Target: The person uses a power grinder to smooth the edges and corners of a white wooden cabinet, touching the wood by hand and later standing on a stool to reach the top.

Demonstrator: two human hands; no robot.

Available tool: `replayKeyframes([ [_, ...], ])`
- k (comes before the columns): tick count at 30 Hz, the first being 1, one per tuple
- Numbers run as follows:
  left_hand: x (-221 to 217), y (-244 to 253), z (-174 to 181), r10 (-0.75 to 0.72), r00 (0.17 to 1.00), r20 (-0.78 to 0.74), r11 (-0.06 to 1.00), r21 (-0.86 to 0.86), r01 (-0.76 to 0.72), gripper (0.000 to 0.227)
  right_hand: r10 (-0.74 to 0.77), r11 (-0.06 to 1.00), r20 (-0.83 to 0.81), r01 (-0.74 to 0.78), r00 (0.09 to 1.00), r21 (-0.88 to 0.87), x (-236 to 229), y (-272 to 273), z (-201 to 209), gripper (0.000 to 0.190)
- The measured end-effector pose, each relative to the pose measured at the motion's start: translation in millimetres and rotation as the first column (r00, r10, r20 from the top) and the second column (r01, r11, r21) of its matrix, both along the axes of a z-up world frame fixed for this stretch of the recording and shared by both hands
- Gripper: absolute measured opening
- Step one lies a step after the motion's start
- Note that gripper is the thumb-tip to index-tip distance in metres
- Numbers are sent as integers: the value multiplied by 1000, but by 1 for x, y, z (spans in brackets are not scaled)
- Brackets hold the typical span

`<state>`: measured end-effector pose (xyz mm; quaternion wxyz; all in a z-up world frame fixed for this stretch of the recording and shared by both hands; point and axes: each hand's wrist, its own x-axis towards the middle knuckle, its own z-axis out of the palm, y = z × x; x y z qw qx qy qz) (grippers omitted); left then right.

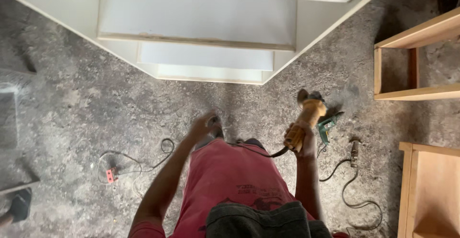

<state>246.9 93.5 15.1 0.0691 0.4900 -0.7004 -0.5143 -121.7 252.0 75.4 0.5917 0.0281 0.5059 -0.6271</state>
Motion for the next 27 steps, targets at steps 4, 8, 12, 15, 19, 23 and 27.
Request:
replayKeyframes([
  [4,172,87,-38,681,661,316,718,-113,-686,80,-213,976,44,215,976,-28,-39,55,-12,29],
  [8,274,245,-19,698,351,624,607,-255,-753,90,-275,956,75,281,958,-85,-77,115,-34,37],
  [12,254,335,3,748,290,597,300,86,-950,78,-410,911,113,413,905,-7,-101,154,-59,51],
  [15,209,360,26,819,247,518,145,229,-962,75,-443,896,141,438,885,67,-109,162,-72,52],
  [19,167,360,35,606,617,502,566,272,-778,76,-333,941,193,337,923,13,-102,159,-79,47],
  [23,170,324,17,510,727,460,744,188,-641,75,-227,966,217,248,949,-78,-91,155,-79,46],
  [27,190,305,-11,638,707,306,693,173,-700,74,-11,962,315,96,949,-255,-80,147,-63,46],
])
